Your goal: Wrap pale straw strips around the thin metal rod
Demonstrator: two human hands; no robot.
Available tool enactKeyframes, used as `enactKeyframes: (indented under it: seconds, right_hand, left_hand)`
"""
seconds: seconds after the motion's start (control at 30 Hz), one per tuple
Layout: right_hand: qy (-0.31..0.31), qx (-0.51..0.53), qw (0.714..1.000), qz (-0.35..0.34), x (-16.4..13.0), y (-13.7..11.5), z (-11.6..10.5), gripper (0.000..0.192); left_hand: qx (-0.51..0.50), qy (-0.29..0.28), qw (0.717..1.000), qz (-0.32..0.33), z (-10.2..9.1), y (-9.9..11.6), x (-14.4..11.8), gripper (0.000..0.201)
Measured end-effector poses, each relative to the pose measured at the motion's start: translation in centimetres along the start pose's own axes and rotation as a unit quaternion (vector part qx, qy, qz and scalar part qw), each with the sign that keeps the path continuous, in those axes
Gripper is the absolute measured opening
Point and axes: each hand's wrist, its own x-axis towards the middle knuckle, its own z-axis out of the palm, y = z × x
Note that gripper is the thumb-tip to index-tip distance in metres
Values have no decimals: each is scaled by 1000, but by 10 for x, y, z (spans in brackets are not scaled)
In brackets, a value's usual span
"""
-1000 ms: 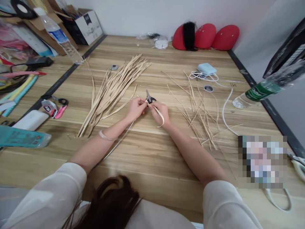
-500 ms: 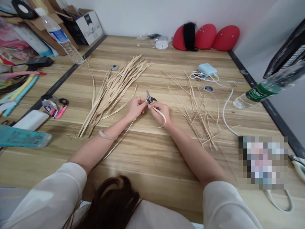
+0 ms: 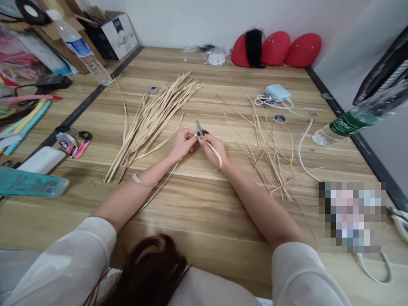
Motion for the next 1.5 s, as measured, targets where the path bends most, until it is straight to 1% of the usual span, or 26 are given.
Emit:
enactKeyframes:
  seconds: [0.1,0.37,0.6,0.83,1.0,1.2,1.5]
  right_hand:
    - [-8,-11,1000,-7,0,2,0,29]
    - [0,-36,999,-16,-1,1,0,31]
    - [-10,-8,1000,-7,0,4,-1,33]
    - [-8,14,1000,-18,0,3,-1,31]
    - [-2,14,1000,-14,0,1,-1,31]
    - [-20,38,999,-3,1,4,-2,31]
    - [-23,22,999,1,2,8,-5,30]
  left_hand:
    - [6,3,1000,10,0,-1,-1,11]
    - [10,4,1000,18,-1,1,-1,12]
    - [5,3,1000,22,-1,-1,-1,13]
    - [0,-4,1000,18,-1,0,-1,12]
    - [12,-3,1000,18,-2,2,-2,14]
    - [1,-9,1000,20,-2,2,-2,12]
    - [-20,-15,999,25,-1,-1,-1,14]
